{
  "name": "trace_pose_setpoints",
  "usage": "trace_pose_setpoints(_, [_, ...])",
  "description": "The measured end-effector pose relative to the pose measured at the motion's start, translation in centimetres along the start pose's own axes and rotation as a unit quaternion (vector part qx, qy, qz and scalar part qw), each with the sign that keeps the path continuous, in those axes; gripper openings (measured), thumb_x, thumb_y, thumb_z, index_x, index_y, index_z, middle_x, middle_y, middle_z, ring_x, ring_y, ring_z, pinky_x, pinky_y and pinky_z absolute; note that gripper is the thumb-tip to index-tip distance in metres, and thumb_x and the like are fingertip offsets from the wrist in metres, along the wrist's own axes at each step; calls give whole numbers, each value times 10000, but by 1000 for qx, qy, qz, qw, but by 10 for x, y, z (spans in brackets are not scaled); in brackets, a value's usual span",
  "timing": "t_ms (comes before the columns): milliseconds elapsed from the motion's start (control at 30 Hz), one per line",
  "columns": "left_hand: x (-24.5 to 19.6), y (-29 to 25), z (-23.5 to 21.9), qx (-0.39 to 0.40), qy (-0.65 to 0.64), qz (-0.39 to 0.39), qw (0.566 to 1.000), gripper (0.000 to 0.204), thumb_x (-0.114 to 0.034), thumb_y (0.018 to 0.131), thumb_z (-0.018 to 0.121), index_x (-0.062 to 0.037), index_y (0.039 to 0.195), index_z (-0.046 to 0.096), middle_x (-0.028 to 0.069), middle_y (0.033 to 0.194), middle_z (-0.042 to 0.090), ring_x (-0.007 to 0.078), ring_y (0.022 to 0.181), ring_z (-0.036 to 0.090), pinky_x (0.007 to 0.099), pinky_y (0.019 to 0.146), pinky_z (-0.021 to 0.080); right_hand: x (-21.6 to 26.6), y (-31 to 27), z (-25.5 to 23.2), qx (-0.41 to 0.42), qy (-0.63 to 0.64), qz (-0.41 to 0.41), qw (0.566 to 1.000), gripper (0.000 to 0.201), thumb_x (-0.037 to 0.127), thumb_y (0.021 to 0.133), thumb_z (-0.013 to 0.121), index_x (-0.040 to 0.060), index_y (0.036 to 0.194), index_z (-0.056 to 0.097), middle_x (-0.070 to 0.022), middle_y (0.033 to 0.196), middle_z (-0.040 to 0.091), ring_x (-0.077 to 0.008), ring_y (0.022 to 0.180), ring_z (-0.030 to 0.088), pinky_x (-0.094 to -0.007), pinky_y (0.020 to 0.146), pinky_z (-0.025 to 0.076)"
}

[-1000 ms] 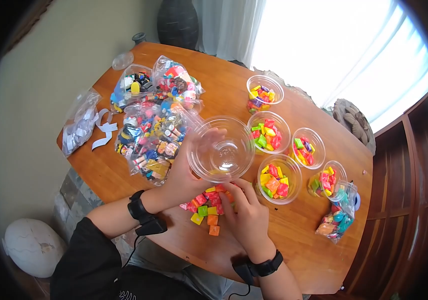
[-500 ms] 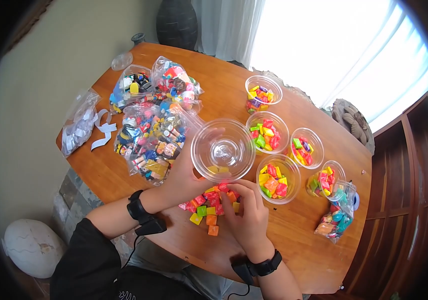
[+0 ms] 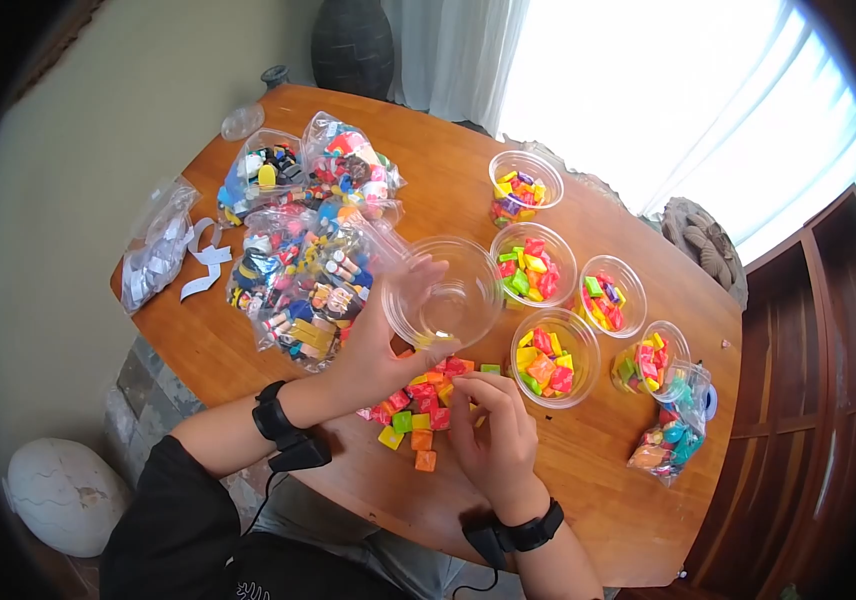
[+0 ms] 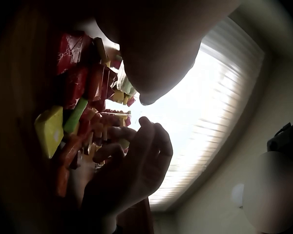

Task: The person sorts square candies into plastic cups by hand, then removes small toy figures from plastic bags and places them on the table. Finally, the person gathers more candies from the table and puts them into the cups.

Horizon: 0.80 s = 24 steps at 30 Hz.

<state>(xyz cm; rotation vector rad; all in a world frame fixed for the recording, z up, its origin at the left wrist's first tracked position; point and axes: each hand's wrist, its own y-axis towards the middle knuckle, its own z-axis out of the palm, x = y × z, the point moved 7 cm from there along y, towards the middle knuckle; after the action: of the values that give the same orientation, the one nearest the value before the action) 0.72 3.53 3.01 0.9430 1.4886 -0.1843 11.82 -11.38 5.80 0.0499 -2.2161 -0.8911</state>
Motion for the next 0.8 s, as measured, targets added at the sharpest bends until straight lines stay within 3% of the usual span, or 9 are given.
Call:
trace_pose_setpoints(67, [3, 1, -1, -9, -60, -26, 998, 953, -116, 979, 854, -12, 1680, 217, 235, 1699, 394, 311, 1616, 391, 447, 1347, 309, -3, 2, 6, 25, -5, -12, 1000, 368, -106, 906, 784, -3, 1240, 674, -199, 1147, 754, -349, 1007, 762, -401, 831, 630])
trace_pose_setpoints(100, [4, 0, -1, -9, -60, -26, 998, 953, -116, 979, 854, -12, 1680, 217, 235, 1699, 394, 311, 1616, 391, 447, 1347, 309, -2, 6, 6, 25, -5, -12, 1000, 368, -106, 906, 784, -3, 1240, 674, -199, 1147, 754, -349, 1007, 762, -401, 831, 630])
trace_pose_setpoints(167, [6, 0, 0, -7, -71, -16, 997, 949, -97, 984, 843, -13, 1685, 208, 233, 1705, 385, 304, 1622, 380, 446, 1352, 296, 4, 13, 13, 74, -54, -32, 995, 444, -85, 896, 779, -9, 1315, 653, -232, 1255, 716, -406, 1183, 703, -476, 1006, 578])
trace_pose_setpoints(200, [6, -1, 0, -7, -71, -16, 997, 949, -97, 984, 843, -13, 1685, 208, 233, 1705, 385, 304, 1622, 380, 446, 1352, 296, 3, 12, 14, 74, -54, -32, 995, 444, -85, 896, 779, -9, 1315, 653, -232, 1255, 716, -406, 1183, 703, -476, 1006, 578])
trace_pose_setpoints(267, [7, -1, 0, -9, -79, -16, 997, 952, -88, 985, 839, -12, 1687, 201, 233, 1709, 379, 304, 1626, 373, 446, 1355, 292, -7, 7, 20, 106, -53, 32, 992, 513, -32, 894, 794, -20, 1375, 615, -250, 1340, 669, -428, 1276, 646, -502, 1080, 535])
trace_pose_setpoints(500, [6, 0, 0, -6, -71, -13, 997, 944, -89, 983, 840, -17, 1681, 208, 230, 1692, 395, 306, 1619, 381, 449, 1354, 294, -10, 5, 23, 129, -78, 59, 987, 534, 19, 901, 806, -38, 1382, 582, -243, 1298, 658, -436, 1206, 652, -494, 1040, 547])
trace_pose_setpoints(800, [4, 1, -1, -3, -65, -17, 998, 952, -89, 971, 851, -33, 1680, 220, 227, 1683, 408, 302, 1596, 417, 450, 1342, 319, -12, 3, 22, 105, -60, 58, 991, 323, -5, 919, 801, -6, 1225, 695, -198, 1204, 674, -405, 1169, 664, -469, 1003, 552])
